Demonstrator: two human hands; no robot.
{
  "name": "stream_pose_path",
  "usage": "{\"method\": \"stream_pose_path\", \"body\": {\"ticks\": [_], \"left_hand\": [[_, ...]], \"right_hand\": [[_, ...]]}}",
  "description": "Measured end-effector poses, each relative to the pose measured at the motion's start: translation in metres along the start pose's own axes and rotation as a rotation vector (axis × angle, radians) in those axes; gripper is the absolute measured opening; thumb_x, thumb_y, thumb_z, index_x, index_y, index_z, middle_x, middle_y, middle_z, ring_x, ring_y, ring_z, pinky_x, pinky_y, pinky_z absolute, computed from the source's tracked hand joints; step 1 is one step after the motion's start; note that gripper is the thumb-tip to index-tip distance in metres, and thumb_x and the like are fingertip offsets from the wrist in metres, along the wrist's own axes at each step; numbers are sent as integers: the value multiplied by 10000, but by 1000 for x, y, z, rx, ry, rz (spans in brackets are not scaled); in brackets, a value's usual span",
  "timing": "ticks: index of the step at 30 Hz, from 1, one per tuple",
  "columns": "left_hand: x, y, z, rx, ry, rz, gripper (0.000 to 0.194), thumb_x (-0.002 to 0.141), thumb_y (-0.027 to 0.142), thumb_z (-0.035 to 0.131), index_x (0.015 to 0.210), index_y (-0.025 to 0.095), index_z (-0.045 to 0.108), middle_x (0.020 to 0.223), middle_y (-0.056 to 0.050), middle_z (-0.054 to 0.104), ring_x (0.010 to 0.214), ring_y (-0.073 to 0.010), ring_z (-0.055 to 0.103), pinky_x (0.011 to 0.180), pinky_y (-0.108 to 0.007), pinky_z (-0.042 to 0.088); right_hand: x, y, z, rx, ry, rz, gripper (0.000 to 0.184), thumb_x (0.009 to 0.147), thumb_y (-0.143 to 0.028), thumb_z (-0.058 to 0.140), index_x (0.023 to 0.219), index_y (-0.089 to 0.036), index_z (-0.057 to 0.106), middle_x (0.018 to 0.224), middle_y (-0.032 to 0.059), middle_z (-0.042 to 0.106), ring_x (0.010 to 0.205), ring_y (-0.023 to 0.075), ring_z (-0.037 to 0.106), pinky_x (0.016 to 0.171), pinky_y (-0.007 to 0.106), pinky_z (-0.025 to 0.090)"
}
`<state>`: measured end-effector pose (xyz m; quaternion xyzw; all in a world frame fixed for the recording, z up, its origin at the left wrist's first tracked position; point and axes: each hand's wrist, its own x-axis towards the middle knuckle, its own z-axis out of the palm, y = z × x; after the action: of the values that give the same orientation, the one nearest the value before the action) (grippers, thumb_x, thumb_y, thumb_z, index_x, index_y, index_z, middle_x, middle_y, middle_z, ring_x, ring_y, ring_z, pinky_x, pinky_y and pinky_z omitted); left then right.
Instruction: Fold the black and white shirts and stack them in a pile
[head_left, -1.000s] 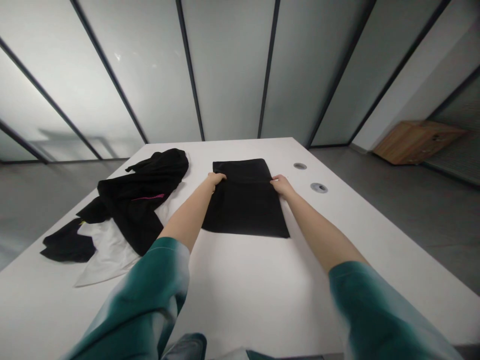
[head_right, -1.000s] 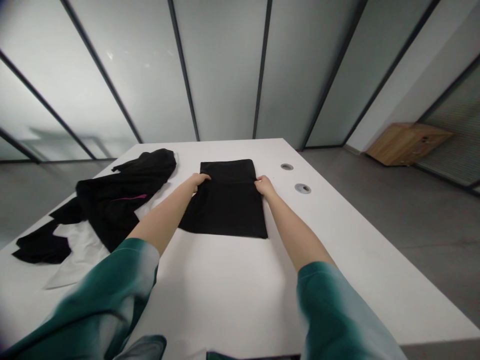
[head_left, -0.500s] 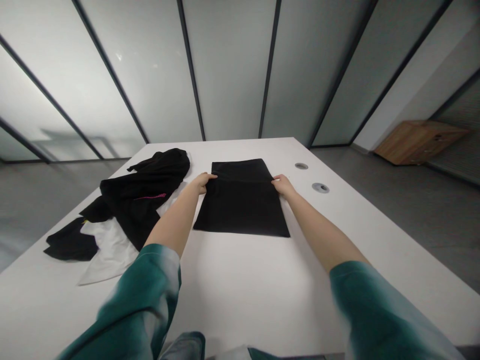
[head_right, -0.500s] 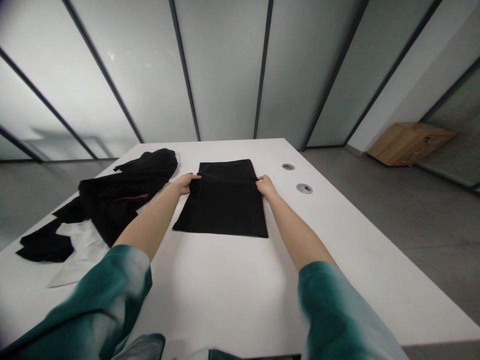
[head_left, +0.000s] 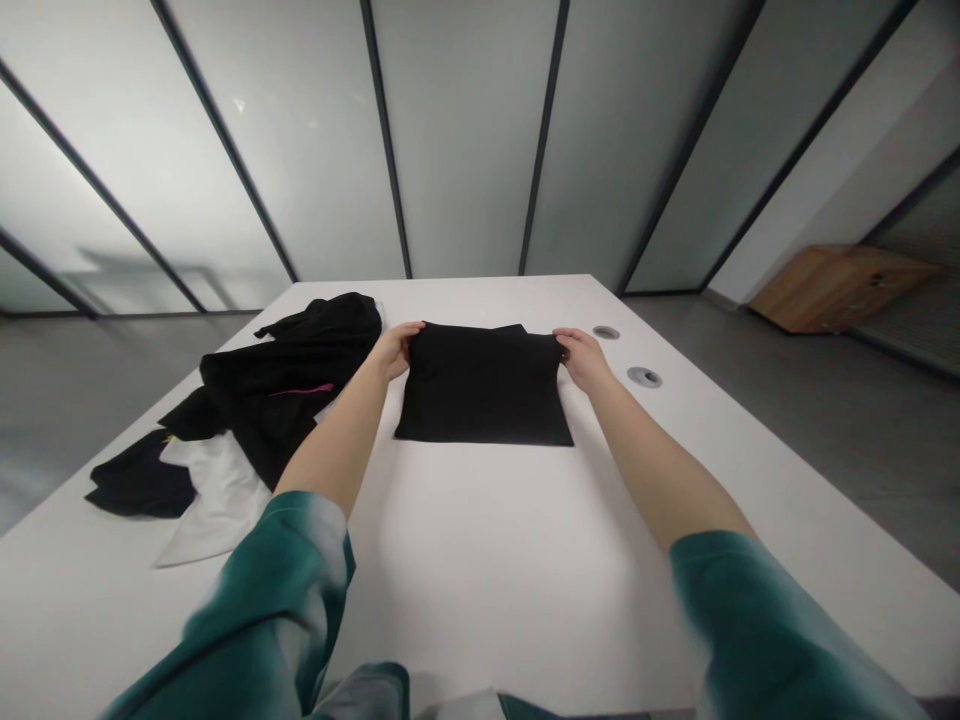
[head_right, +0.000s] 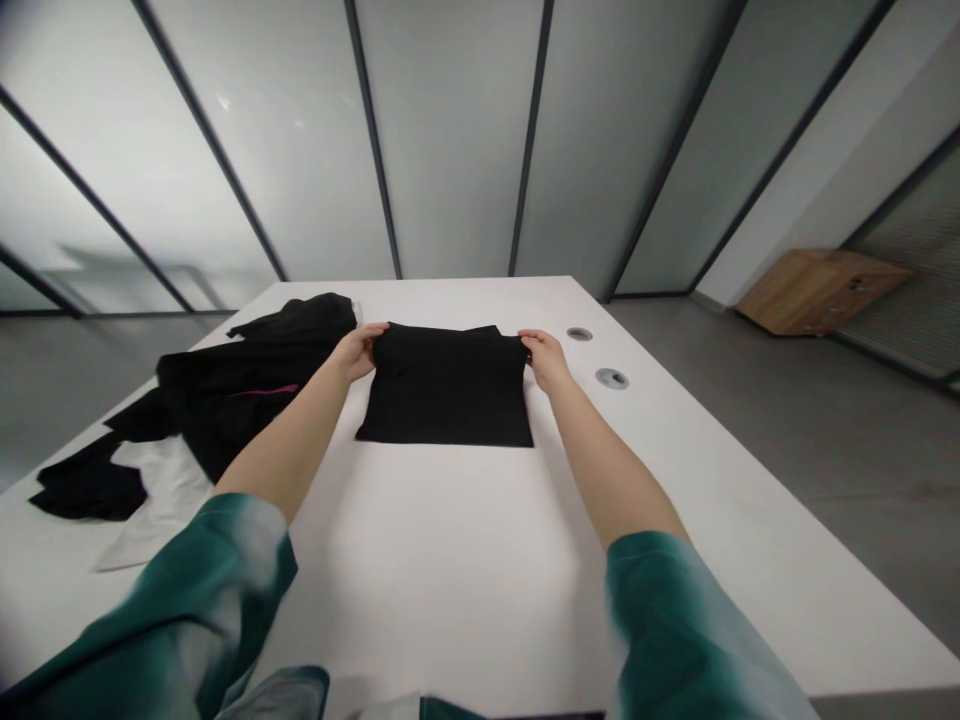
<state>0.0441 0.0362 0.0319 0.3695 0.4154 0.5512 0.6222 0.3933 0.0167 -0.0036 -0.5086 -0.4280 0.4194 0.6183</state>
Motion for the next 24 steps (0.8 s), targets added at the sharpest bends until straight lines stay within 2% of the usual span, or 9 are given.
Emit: {"method": "stream_pose_path", "body": {"ticks": [4, 9, 14, 16, 18, 20, 21, 23, 24], "left_hand": [[5, 26, 10, 112, -2, 37, 80, 677, 180, 697, 749, 160, 667, 692, -10, 638, 653, -133, 607, 642, -242, 517], [25, 61, 29, 394, 4, 110, 146, 671, 251, 706, 769, 164, 643, 774, -40, 651, 767, -174, 619, 743, -298, 510], [42, 100, 53, 565, -97, 418, 315, 760, 397, 661, 971, 163, 653, 980, -59, 668, 1013, -239, 630, 943, -414, 474], [36, 107, 54, 615, -115, 538, 370, 802, 422, 618, 1072, 170, 643, 1056, -58, 660, 1100, -251, 609, 996, -445, 445], [19, 102, 46, 671, -134, 587, 417, 812, 435, 597, 1135, 173, 631, 1117, -59, 658, 1160, -254, 584, 1036, -453, 417], [-6, 87, 30, 741, -180, 542, 466, 793, 460, 600, 1162, 176, 627, 1158, -65, 668, 1183, -253, 574, 1053, -437, 408], [-19, 77, 20, 785, -212, 479, 490, 778, 478, 604, 1165, 179, 630, 1162, -69, 677, 1177, -253, 580, 1047, -425, 415], [-43, 56, -2, 929, -338, 225, 520, 742, 505, 637, 1166, 204, 642, 1136, -62, 708, 1138, -250, 612, 1011, -384, 448], [-51, 46, -12, 1012, -408, 57, 528, 713, 500, 670, 1157, 216, 651, 1098, -57, 727, 1103, -248, 637, 983, -362, 468]], "right_hand": [[13, -26, 1, -33, 35, -131, 166, 665, -247, 615, 824, -209, 642, 728, -21, 610, 693, 142, 560, 614, 258, 452], [41, -63, 12, -303, 122, -208, 109, 683, -174, 607, 787, -185, 636, 691, -19, 584, 721, 166, 556, 725, 334, 481], [66, -105, 20, -429, 102, -381, 118, 776, -197, 603, 882, -165, 646, 771, 14, 611, 797, 174, 552, 820, 373, 468], [62, -111, 16, -438, 73, -473, 174, 817, -245, 600, 965, -167, 647, 819, 26, 625, 825, 177, 554, 821, 367, 468], [45, -104, 6, -454, 43, -521, 234, 836, -287, 598, 1037, -177, 641, 837, 25, 632, 820, 181, 572, 789, 350, 477], [18, -84, -9, -502, -3, -487, 306, 841, -318, 600, 1118, -189, 627, 822, 13, 637, 772, 183, 594, 733, 332, 487], [3, -71, -18, -553, -54, -420, 355, 842, -326, 605, 1172, -194, 612, 806, 6, 645, 737, 182, 601, 707, 324, 489], [-24, -46, -35, -715, -168, -238, 369, 849, -360, 615, 1182, -202, 626, 771, 7, 671, 689, 186, 612, 688, 316, 492], [-34, -36, -42, -814, -248, -152, 305, 855, -380, 621, 1098, -202, 668, 777, 20, 692, 716, 193, 633, 710, 312, 496]]}}
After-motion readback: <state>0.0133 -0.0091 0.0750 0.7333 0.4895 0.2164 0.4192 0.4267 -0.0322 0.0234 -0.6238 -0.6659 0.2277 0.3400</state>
